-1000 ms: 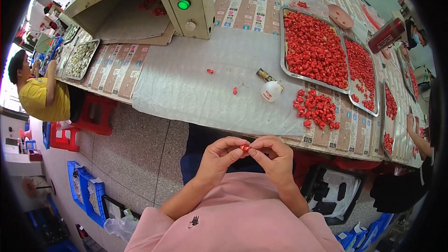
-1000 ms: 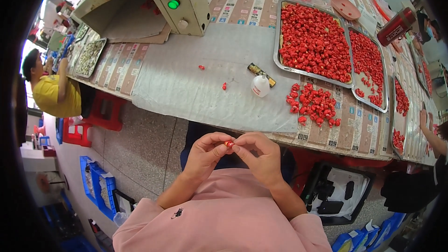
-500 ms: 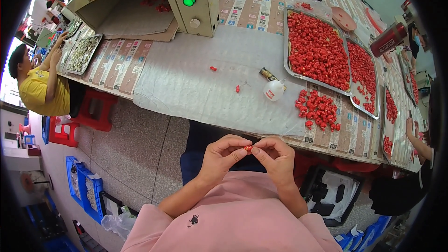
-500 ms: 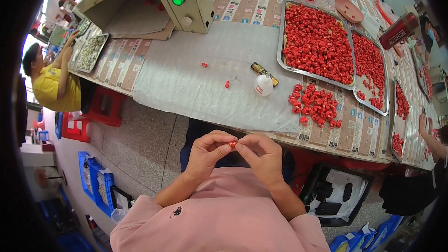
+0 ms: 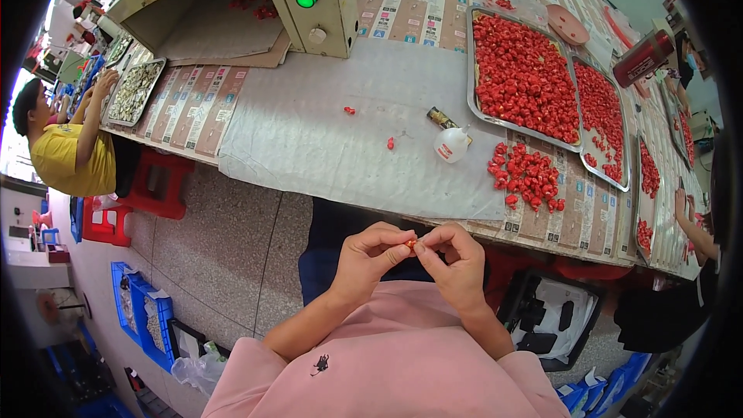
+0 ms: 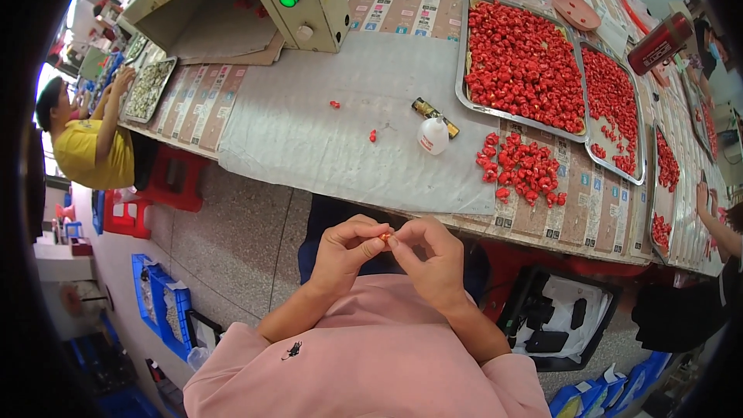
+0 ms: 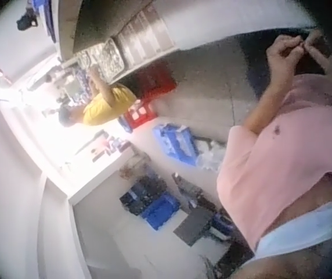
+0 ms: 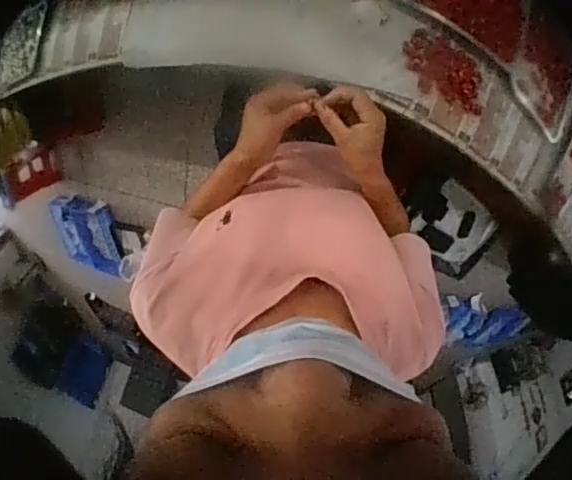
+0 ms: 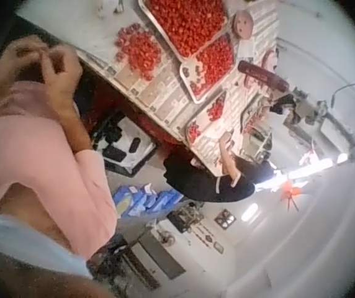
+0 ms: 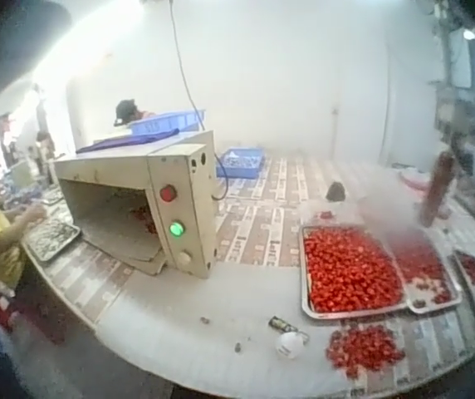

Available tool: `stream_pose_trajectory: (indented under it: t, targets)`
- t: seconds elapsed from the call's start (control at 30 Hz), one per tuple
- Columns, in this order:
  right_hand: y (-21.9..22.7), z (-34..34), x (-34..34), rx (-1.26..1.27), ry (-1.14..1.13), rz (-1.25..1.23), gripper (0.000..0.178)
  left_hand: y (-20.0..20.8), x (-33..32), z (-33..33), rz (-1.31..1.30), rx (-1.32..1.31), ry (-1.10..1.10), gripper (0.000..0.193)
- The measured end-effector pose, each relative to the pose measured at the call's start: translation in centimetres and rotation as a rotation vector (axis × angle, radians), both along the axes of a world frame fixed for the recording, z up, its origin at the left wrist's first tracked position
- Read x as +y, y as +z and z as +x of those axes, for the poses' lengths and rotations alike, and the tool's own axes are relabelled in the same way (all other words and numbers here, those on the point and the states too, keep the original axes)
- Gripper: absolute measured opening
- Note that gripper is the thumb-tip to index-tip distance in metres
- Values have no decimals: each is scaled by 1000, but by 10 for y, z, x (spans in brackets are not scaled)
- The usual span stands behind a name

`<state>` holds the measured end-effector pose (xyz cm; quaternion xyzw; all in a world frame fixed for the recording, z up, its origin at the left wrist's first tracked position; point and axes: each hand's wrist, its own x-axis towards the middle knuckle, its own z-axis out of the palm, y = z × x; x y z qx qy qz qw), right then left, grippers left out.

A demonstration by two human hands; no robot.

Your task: The person assembles small red decorative pieces by applying glue from a bottle and pressing components together by hand on the work table.

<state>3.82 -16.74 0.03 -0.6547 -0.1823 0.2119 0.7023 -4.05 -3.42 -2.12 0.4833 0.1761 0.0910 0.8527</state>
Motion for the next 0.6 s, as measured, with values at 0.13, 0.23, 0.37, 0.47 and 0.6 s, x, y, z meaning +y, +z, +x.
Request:
stream_pose_trajectory:
  t: [0.13, 0.23, 0.37, 0.47, 0.6]
  targets:
    - [-1, 1, 0, -185, -23, -102, 10, 2, -3, 1, 90, -39, 34, 18]
    - [0, 2, 0, -146, -34, -85, 10, 1, -3, 1, 7, -10, 10, 19]
    - [-4, 2, 0, -199, -24, -95, 11, 0, -4, 0, 14, -4, 18, 19]
    - [-4, 3, -2, -230, -25, -97, 12, 2, -5, 1, 11, 6, 8, 19]
    - [-1, 3, -3, -285, -16, -129, 13, -1, -7, 0, 25, 3, 20, 19]
